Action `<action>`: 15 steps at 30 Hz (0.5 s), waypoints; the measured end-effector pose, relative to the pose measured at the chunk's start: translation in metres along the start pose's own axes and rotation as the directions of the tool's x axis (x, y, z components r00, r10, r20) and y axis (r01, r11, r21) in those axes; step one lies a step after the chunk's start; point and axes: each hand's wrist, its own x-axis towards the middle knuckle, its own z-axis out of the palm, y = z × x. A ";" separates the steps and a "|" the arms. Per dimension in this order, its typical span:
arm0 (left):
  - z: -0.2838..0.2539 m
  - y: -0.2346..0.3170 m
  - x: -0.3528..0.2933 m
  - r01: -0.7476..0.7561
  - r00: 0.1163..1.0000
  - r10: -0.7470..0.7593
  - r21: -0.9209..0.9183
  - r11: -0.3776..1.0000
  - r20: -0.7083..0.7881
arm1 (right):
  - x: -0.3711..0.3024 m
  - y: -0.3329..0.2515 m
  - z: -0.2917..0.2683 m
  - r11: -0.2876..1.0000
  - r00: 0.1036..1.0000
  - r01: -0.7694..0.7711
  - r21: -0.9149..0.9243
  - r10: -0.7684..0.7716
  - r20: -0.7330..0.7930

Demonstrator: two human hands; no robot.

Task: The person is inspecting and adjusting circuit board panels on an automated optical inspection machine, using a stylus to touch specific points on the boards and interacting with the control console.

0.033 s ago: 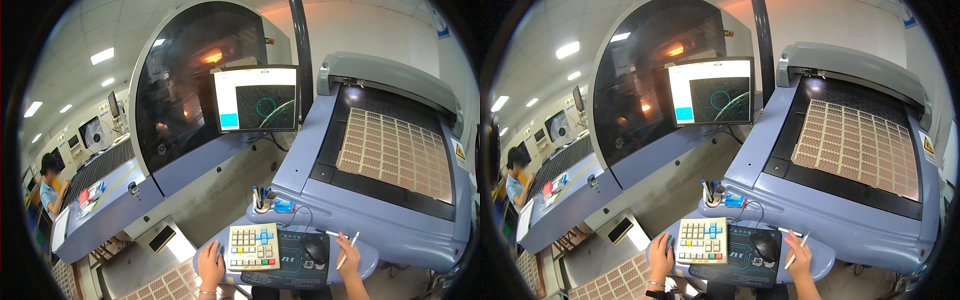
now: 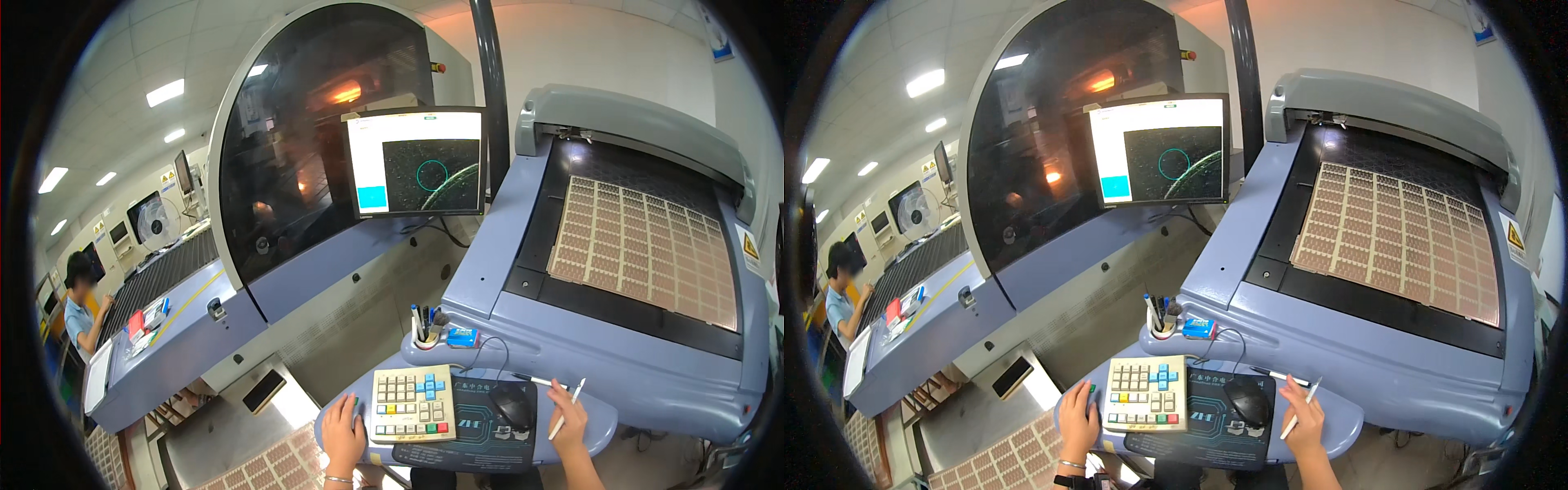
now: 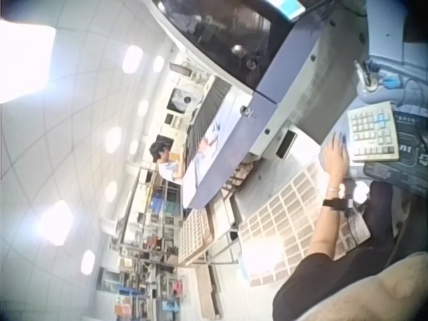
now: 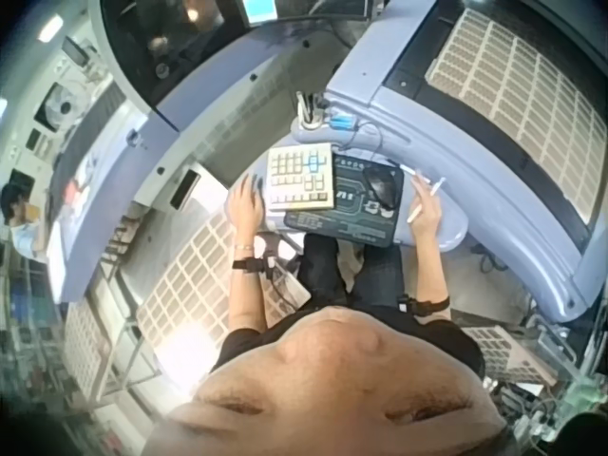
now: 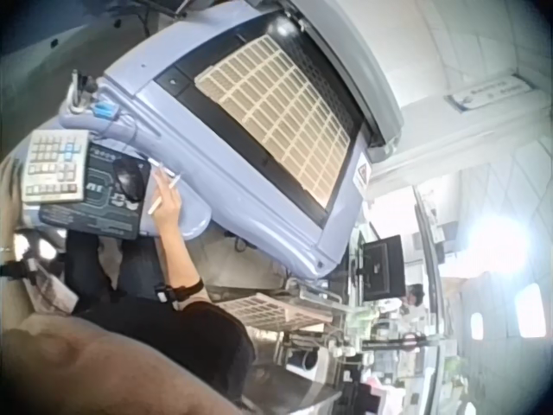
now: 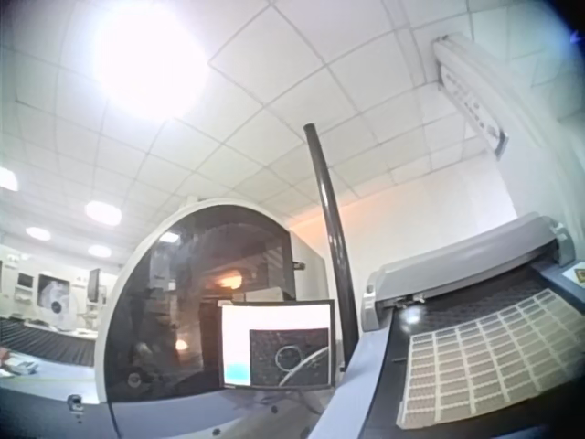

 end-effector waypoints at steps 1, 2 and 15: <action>-0.001 0.001 0.000 -0.007 1.000 0.007 -0.003 1.000 0.002 | 0.000 0.000 0.000 1.000 1.000 0.012 0.005 -0.012 0.008; -0.001 0.003 0.000 0.001 1.000 -0.002 -0.007 1.000 -0.003 | -0.001 0.000 -0.001 1.000 1.000 0.008 -0.003 -0.008 0.001; 0.011 -0.012 0.001 -0.030 0.999 0.026 0.083 0.996 0.046 | -0.001 -0.002 -0.004 0.999 0.997 -0.053 0.004 0.053 0.057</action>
